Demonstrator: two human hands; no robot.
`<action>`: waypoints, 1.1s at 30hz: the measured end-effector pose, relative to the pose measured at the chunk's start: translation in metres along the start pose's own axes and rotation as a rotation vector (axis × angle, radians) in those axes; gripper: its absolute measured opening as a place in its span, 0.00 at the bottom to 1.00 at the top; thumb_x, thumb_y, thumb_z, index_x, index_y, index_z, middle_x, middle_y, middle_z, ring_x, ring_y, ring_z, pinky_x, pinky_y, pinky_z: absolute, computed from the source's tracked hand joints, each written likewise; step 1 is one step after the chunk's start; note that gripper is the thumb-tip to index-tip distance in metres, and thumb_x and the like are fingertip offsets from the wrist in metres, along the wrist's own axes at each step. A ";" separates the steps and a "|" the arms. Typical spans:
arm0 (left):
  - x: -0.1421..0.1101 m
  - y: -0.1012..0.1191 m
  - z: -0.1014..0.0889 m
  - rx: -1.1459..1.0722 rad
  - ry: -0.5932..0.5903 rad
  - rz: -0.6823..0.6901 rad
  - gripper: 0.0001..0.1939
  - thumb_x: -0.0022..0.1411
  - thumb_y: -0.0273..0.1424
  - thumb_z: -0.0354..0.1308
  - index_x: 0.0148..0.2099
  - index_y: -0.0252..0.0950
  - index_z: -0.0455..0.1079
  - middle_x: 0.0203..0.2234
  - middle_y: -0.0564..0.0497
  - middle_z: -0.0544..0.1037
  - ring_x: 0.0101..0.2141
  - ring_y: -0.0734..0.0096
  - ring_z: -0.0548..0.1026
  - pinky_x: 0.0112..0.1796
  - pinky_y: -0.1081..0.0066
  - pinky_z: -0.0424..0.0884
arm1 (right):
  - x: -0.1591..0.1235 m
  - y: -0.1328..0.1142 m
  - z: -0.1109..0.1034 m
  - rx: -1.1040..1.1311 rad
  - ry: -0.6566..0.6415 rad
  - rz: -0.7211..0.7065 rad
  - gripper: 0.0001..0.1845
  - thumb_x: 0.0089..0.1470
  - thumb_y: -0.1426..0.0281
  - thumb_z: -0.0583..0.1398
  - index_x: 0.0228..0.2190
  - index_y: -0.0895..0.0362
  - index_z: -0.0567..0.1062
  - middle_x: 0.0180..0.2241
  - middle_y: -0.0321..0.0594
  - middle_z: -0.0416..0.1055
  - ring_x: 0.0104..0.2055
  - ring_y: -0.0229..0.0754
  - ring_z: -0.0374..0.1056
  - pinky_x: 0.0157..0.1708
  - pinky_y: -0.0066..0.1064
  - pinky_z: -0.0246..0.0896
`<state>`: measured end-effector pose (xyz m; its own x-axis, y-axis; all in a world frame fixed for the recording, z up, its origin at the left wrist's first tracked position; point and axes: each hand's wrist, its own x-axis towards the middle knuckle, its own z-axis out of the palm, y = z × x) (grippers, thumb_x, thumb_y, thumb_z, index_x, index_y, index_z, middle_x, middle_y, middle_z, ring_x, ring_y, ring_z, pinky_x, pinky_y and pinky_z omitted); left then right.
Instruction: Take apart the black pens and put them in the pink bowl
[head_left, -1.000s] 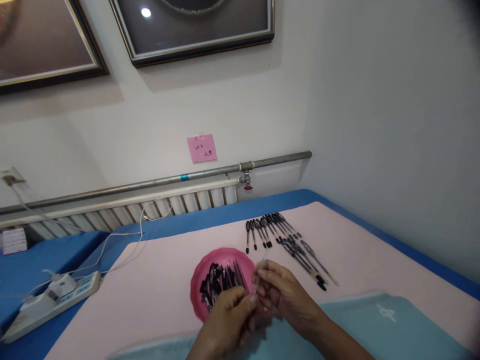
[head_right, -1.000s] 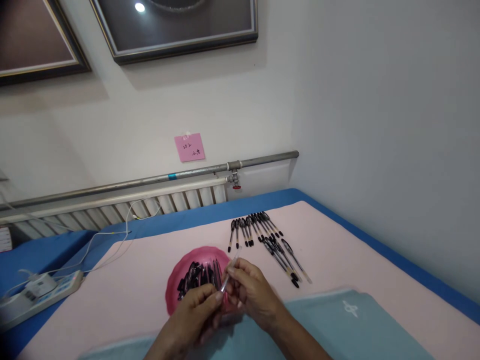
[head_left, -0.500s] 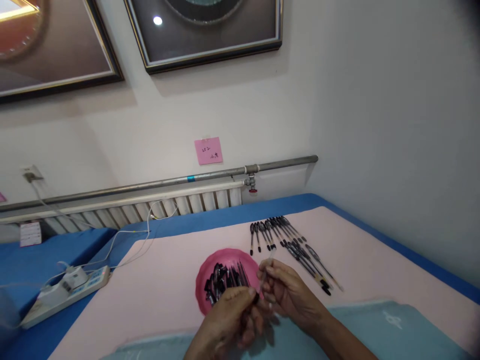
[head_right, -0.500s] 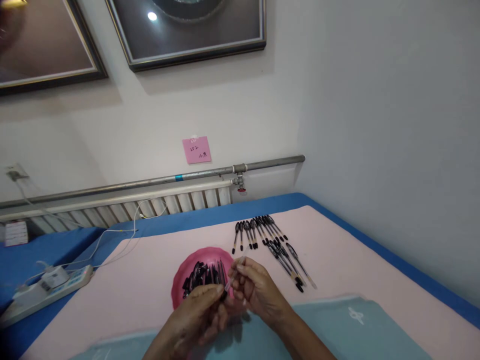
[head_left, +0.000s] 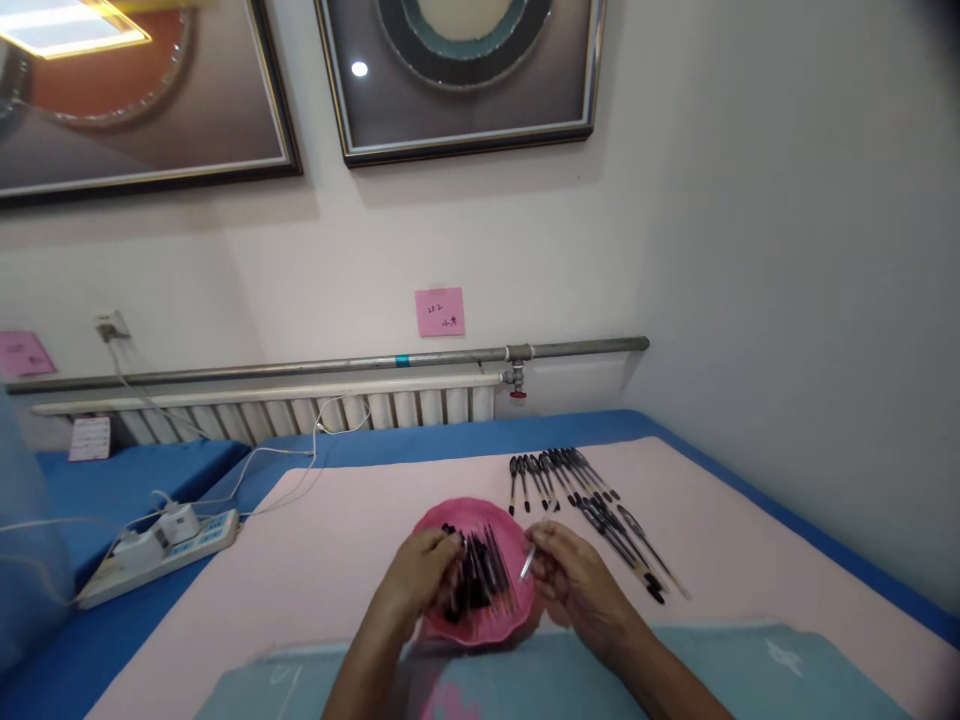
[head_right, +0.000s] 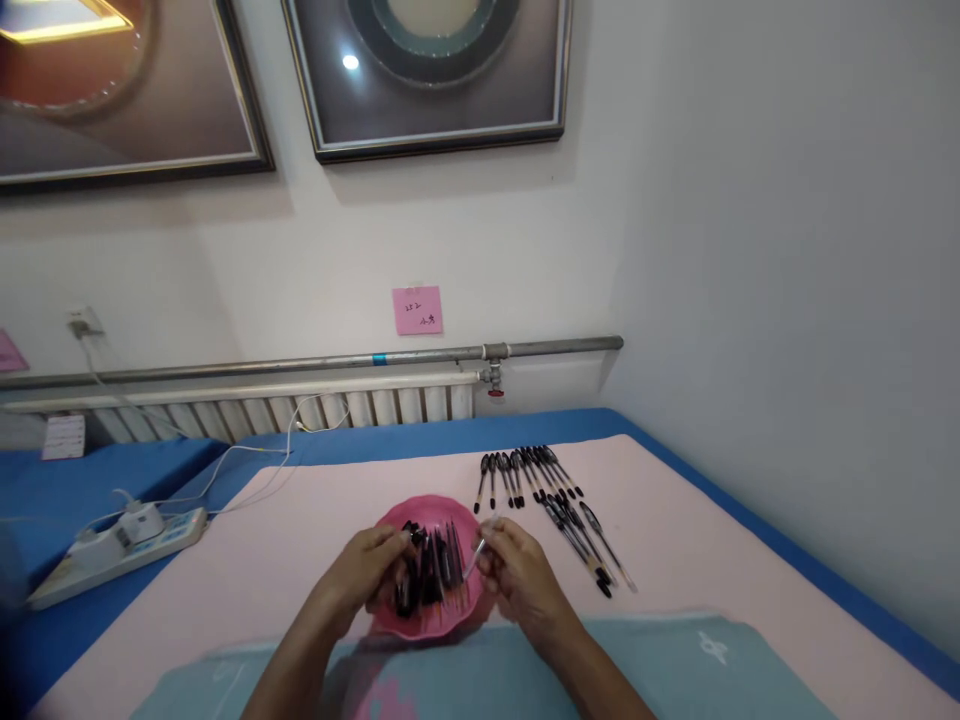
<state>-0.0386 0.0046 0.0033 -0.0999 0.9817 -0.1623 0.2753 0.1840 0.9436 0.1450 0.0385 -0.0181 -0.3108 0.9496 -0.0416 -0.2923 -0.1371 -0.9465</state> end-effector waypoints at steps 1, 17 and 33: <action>0.004 -0.003 -0.003 0.049 0.078 0.022 0.17 0.52 0.44 0.52 0.21 0.37 0.62 0.11 0.58 0.62 0.12 0.79 0.57 0.17 0.76 0.51 | 0.000 0.001 0.004 -0.079 0.012 -0.010 0.13 0.44 0.60 0.60 0.22 0.55 0.64 0.15 0.26 0.57 0.16 0.29 0.50 0.15 0.22 0.41; 0.011 -0.013 -0.007 0.714 0.300 -0.003 0.15 0.59 0.31 0.44 0.36 0.31 0.72 0.29 0.37 0.78 0.32 0.57 0.75 0.34 0.65 0.65 | -0.003 0.006 0.033 -0.964 0.044 -0.238 0.08 0.50 0.66 0.54 0.32 0.54 0.71 0.22 0.35 0.69 0.26 0.42 0.64 0.28 0.31 0.51; 0.013 -0.033 -0.014 0.703 0.577 0.177 0.16 0.62 0.29 0.40 0.45 0.30 0.67 0.39 0.41 0.72 0.41 0.62 0.71 0.38 0.67 0.64 | -0.059 0.018 -0.079 -1.063 0.607 -0.390 0.14 0.54 0.64 0.48 0.34 0.56 0.69 0.33 0.42 0.73 0.36 0.44 0.69 0.35 0.32 0.63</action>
<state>-0.0618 0.0104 -0.0257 -0.4095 0.8564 0.3146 0.8300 0.2066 0.5182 0.2289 0.0025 -0.0582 0.1737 0.8899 0.4219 0.6783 0.2025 -0.7063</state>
